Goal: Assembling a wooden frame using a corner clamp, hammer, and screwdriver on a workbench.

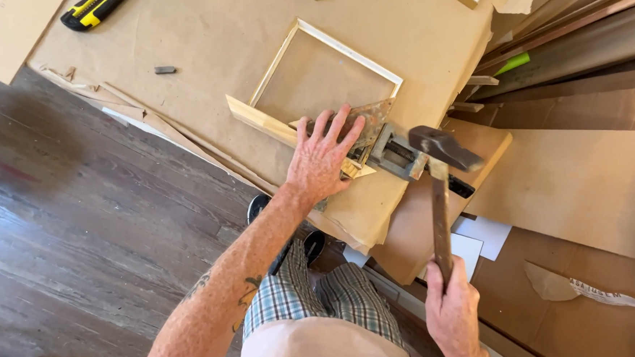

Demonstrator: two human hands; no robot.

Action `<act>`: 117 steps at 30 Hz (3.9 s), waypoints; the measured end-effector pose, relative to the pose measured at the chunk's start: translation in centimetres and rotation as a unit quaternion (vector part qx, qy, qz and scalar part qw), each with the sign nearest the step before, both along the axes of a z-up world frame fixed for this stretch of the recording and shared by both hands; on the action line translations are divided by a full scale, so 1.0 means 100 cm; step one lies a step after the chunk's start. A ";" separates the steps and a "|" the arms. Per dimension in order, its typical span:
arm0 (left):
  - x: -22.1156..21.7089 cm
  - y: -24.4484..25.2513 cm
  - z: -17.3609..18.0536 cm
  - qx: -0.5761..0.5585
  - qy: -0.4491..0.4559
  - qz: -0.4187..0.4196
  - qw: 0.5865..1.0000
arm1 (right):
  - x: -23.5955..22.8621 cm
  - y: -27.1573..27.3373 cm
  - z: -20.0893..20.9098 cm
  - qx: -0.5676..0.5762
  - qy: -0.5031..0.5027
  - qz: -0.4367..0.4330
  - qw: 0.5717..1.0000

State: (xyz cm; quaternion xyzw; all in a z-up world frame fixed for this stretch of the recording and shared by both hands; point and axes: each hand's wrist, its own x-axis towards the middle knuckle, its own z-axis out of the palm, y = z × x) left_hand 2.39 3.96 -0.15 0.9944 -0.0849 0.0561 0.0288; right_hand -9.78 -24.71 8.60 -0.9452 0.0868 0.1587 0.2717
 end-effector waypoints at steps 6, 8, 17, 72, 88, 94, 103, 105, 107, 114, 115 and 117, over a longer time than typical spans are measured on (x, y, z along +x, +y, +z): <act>0.003 -0.001 0.004 0.000 0.029 0.008 1.000 | 0.016 -0.014 -0.043 -0.097 0.094 0.158 0.978; -0.003 0.000 0.003 0.004 0.004 0.006 1.000 | 0.022 -0.009 -0.004 -0.085 0.118 0.097 0.985; -0.035 -0.027 0.029 -0.083 -0.033 -0.011 0.996 | 0.148 -0.050 0.001 -0.058 -0.063 0.013 0.996; -0.232 -0.036 -0.002 -0.409 0.262 0.569 0.664 | 0.199 -0.114 -0.106 0.300 0.452 -0.081 0.836; -0.252 -0.019 -0.045 -0.887 0.252 0.385 -0.029 | 0.153 -0.087 -0.090 -0.005 -0.297 0.327 0.897; -0.230 -0.039 0.014 -0.441 0.236 0.631 0.592 | 0.175 -0.106 -0.104 0.328 0.322 -0.134 0.878; -0.262 -0.027 -0.059 -0.910 0.245 0.328 -0.062 | 0.160 -0.094 -0.086 0.104 -0.157 0.172 0.967; -0.268 -0.027 -0.071 -0.845 0.281 0.455 -0.020 | 0.159 -0.084 -0.076 0.139 -0.092 0.132 0.977; -0.249 -0.030 -0.023 -0.780 0.262 0.523 0.223 | 0.167 -0.079 -0.068 0.178 0.038 0.039 0.982; -0.254 -0.019 -0.021 -0.745 0.257 0.427 0.444 | 0.175 -0.117 -0.113 0.381 0.121 -0.116 0.909; -0.258 -0.020 -0.033 -0.745 0.257 0.426 0.444 | 0.171 -0.119 -0.114 0.381 0.120 -0.117 0.909; -0.265 -0.022 -0.057 -0.908 0.273 0.317 0.041 | 0.167 -0.121 -0.116 0.352 -0.004 -0.016 0.936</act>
